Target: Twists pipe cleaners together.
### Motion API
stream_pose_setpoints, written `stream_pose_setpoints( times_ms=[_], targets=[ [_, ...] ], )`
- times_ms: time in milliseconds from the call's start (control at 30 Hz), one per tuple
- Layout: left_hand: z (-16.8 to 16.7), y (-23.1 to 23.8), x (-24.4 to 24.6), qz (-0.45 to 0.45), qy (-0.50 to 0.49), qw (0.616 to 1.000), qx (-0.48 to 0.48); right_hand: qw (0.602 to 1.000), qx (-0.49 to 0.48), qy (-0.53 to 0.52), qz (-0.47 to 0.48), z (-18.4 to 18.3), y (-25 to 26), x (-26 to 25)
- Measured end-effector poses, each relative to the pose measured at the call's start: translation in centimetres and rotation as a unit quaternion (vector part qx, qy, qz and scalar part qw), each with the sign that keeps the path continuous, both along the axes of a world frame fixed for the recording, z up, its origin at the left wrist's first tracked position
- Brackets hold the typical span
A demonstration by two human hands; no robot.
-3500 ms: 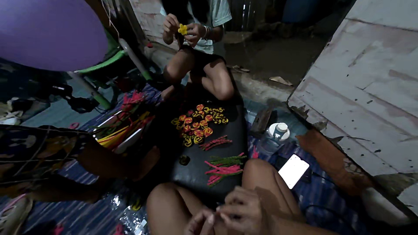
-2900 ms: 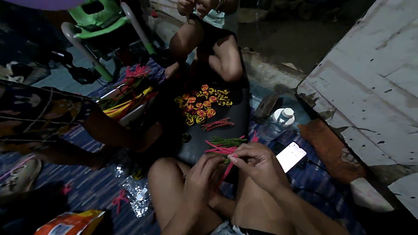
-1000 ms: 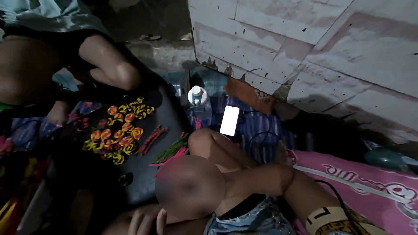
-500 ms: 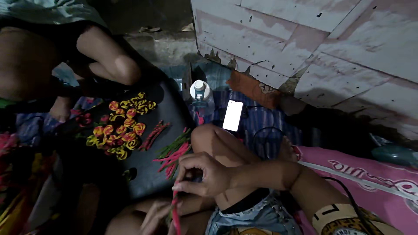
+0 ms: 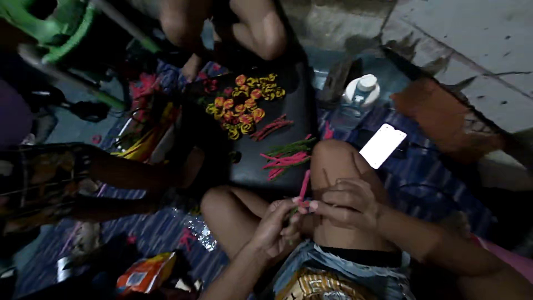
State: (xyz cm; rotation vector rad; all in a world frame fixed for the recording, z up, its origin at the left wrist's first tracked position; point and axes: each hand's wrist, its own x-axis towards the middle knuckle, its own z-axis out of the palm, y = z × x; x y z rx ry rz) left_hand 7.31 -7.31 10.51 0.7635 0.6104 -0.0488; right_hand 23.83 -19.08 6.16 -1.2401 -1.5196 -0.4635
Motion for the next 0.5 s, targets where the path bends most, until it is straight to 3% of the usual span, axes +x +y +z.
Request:
stream_pose_setpoints(
  times_ms=[67,100,167,233,267,300,333,367,500],
  targets=[
    [-0.4,-0.3,0.0,0.084,-0.015,0.981,0.174,0.996,-0.033,0.088,0.014,0.1,0.3,0.0],
    [-0.8,-0.3,-0.1,0.129,-0.048,0.946,0.293,0.986,-0.056,0.154,0.032,0.2,0.5,-0.1],
    [-1.4,0.4,-0.2,0.160,-0.116,0.823,0.533,0.948,-0.099,0.293,0.079,0.4,0.8,-0.4],
    [-1.5,1.1,-0.6,0.140,-0.137,0.691,0.696,0.906,-0.141,0.384,0.108,0.9,0.8,-0.5],
    [-1.5,1.2,-0.7,0.118,-0.136,0.651,0.737,0.892,-0.157,0.408,0.113,1.3,0.8,-0.4],
    [-1.5,1.3,-0.9,0.092,-0.132,0.638,0.753,0.884,-0.170,0.420,0.113,1.6,0.7,-0.3],
    [-1.5,1.3,-1.0,0.068,-0.129,0.654,0.742,0.880,-0.178,0.425,0.113,1.8,0.7,-0.2],
    [-1.4,1.3,-1.1,0.046,-0.131,0.694,0.706,0.879,-0.185,0.425,0.112,2.0,0.7,-0.1],
    [-0.2,1.8,-1.3,-0.024,-0.127,0.904,0.408,0.876,-0.184,0.421,0.147,2.1,0.7,0.4]
  ],
)
